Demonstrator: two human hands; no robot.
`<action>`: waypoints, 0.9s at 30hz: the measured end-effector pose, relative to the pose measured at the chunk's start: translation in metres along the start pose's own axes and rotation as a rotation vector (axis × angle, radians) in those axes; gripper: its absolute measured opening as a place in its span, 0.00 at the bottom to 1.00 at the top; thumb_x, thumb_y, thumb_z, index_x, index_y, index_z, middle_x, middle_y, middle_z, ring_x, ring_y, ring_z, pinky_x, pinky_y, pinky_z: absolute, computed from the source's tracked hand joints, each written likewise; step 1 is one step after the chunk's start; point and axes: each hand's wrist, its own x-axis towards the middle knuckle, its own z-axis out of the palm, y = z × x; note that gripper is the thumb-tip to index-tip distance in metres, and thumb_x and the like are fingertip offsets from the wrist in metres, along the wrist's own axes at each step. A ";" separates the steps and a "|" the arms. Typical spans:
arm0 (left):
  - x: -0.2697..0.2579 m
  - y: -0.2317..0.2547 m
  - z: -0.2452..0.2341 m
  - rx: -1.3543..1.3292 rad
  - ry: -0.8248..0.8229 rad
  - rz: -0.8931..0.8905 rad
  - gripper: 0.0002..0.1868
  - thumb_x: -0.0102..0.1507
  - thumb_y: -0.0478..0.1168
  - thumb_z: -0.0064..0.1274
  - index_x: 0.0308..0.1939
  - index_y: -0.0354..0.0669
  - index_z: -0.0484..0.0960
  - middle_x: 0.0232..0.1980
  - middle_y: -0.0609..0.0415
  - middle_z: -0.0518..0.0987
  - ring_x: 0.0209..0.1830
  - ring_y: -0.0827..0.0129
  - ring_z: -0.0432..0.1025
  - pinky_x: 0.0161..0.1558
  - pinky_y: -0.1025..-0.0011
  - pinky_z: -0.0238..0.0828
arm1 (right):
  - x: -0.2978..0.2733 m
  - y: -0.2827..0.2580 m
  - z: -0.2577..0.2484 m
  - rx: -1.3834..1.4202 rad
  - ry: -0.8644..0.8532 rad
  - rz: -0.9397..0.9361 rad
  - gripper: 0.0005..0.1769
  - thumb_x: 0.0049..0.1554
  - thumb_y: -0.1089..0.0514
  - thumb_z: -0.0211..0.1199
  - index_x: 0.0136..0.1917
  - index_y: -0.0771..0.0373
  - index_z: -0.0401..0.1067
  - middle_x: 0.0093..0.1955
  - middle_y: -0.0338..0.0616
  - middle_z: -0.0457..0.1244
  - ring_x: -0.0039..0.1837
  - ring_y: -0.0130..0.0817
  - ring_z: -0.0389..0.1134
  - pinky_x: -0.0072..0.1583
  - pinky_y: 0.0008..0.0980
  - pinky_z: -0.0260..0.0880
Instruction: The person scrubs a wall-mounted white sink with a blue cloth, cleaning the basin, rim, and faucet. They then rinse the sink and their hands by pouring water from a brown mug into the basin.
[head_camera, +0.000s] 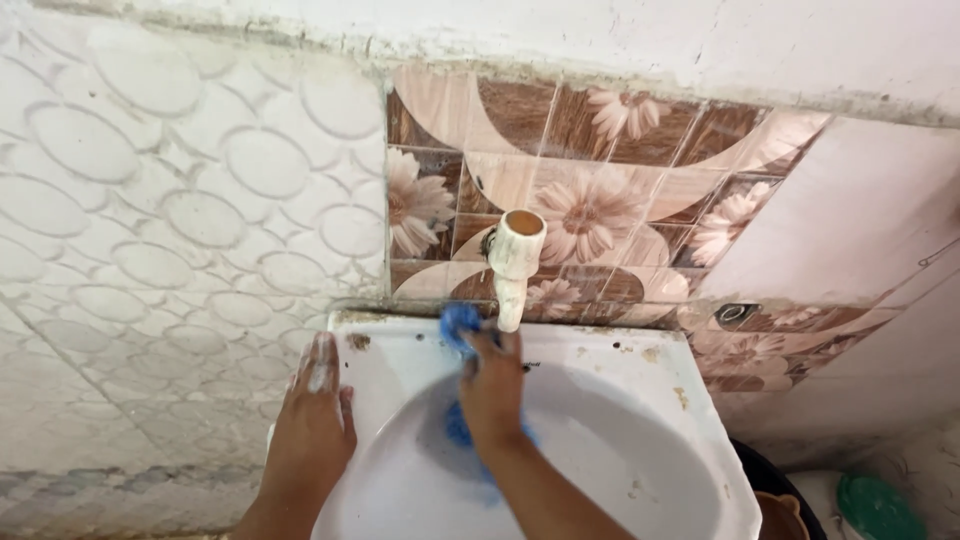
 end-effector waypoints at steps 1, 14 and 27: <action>0.004 0.000 0.000 0.017 0.002 0.023 0.34 0.63 0.36 0.44 0.72 0.23 0.57 0.74 0.31 0.61 0.75 0.41 0.55 0.71 0.57 0.54 | -0.003 -0.007 0.009 0.027 0.019 -0.140 0.29 0.48 0.74 0.59 0.63 0.59 0.75 0.66 0.55 0.60 0.68 0.50 0.62 0.69 0.39 0.64; 0.024 0.010 -0.012 0.089 -0.033 0.087 0.38 0.56 0.29 0.43 0.72 0.23 0.57 0.76 0.28 0.55 0.76 0.40 0.51 0.71 0.58 0.50 | 0.029 0.053 -0.037 -0.365 -0.100 -0.050 0.23 0.58 0.64 0.52 0.66 0.62 0.69 0.70 0.51 0.60 0.74 0.48 0.58 0.75 0.39 0.57; 0.042 0.016 -0.012 0.243 -0.159 0.194 0.47 0.47 0.24 0.42 0.74 0.26 0.56 0.80 0.34 0.51 0.81 0.45 0.41 0.75 0.59 0.39 | 0.027 0.075 -0.047 -0.416 -0.126 -0.308 0.32 0.49 0.75 0.46 0.65 0.62 0.72 0.70 0.54 0.60 0.74 0.51 0.57 0.75 0.42 0.56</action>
